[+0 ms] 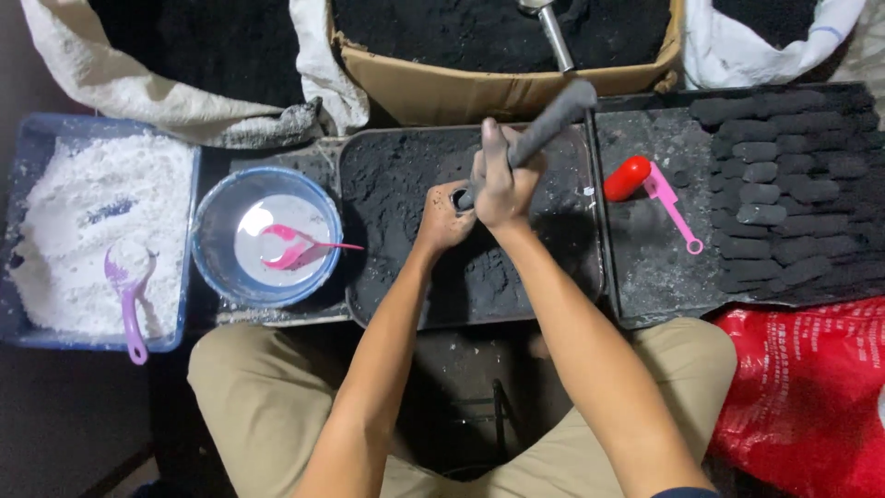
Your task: The person kneads a dark powder mixture on a flat tray, then packs the material into a cylindrical metal mold. They use a hammer to repeatedly strike the top of the mold, compacting the powder inside to form a solid briquette.
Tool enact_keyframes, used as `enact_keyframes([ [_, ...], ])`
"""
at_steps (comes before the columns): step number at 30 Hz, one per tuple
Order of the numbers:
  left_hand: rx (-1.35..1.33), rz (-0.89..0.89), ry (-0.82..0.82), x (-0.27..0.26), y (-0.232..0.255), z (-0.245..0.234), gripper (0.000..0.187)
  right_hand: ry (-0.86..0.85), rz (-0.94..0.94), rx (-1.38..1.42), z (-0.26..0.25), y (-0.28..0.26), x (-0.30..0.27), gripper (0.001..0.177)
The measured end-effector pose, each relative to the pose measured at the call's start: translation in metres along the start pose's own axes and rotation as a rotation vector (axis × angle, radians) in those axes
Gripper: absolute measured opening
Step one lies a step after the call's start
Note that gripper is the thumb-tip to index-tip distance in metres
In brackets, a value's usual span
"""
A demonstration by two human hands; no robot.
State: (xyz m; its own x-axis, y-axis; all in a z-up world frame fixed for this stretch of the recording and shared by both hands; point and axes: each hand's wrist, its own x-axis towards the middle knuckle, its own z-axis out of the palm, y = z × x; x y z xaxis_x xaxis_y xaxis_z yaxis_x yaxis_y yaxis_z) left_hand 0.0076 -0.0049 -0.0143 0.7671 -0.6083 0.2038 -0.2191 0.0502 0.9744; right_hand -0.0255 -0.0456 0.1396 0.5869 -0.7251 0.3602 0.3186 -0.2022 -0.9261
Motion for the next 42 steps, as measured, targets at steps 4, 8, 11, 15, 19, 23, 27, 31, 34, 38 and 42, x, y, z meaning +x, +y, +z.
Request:
enact_keyframes([
  [4,-0.039,-0.028,-0.017,-0.007,-0.007,-0.004,0.022,-0.06,-0.028,-0.029,-0.003,0.016,-0.014,0.045],
  [8,-0.055,0.043,-0.02,-0.004,0.004,-0.007,0.025,-0.141,-0.104,-0.113,0.0,0.029,-0.017,0.045],
  [11,-0.036,0.084,-0.007,-0.002,0.004,-0.005,0.024,-0.156,-0.119,-0.113,0.007,0.024,-0.012,0.044],
  [15,-0.038,-0.024,0.041,-0.005,-0.014,0.001,0.012,-0.088,-0.079,-0.026,0.009,0.013,0.0,0.045],
  [19,-0.028,-0.033,0.061,-0.004,-0.007,0.0,0.011,-0.065,-0.026,0.048,0.007,-0.008,0.004,0.048],
  [23,-0.014,-0.005,0.071,-0.007,-0.001,0.003,0.011,-0.022,-0.029,0.051,0.002,0.001,-0.003,0.047],
  [27,-0.069,-0.026,0.073,-0.007,-0.002,0.0,0.012,-0.046,-0.003,0.059,-0.004,0.021,-0.01,0.048],
  [31,-0.107,-0.018,0.073,-0.005,-0.019,0.003,0.015,-0.152,0.003,-0.012,-0.007,0.025,-0.012,0.047],
  [34,-0.136,0.012,0.063,-0.004,-0.015,0.0,0.023,-0.271,-0.032,-0.076,-0.002,0.025,-0.002,0.048],
  [38,-0.087,0.021,0.075,-0.001,0.0,0.0,0.017,-0.223,-0.037,-0.086,0.008,0.022,0.009,0.048],
  [42,-0.075,0.045,0.085,-0.004,0.011,0.002,0.014,-0.018,-0.133,-0.149,0.009,0.02,0.002,0.044],
])
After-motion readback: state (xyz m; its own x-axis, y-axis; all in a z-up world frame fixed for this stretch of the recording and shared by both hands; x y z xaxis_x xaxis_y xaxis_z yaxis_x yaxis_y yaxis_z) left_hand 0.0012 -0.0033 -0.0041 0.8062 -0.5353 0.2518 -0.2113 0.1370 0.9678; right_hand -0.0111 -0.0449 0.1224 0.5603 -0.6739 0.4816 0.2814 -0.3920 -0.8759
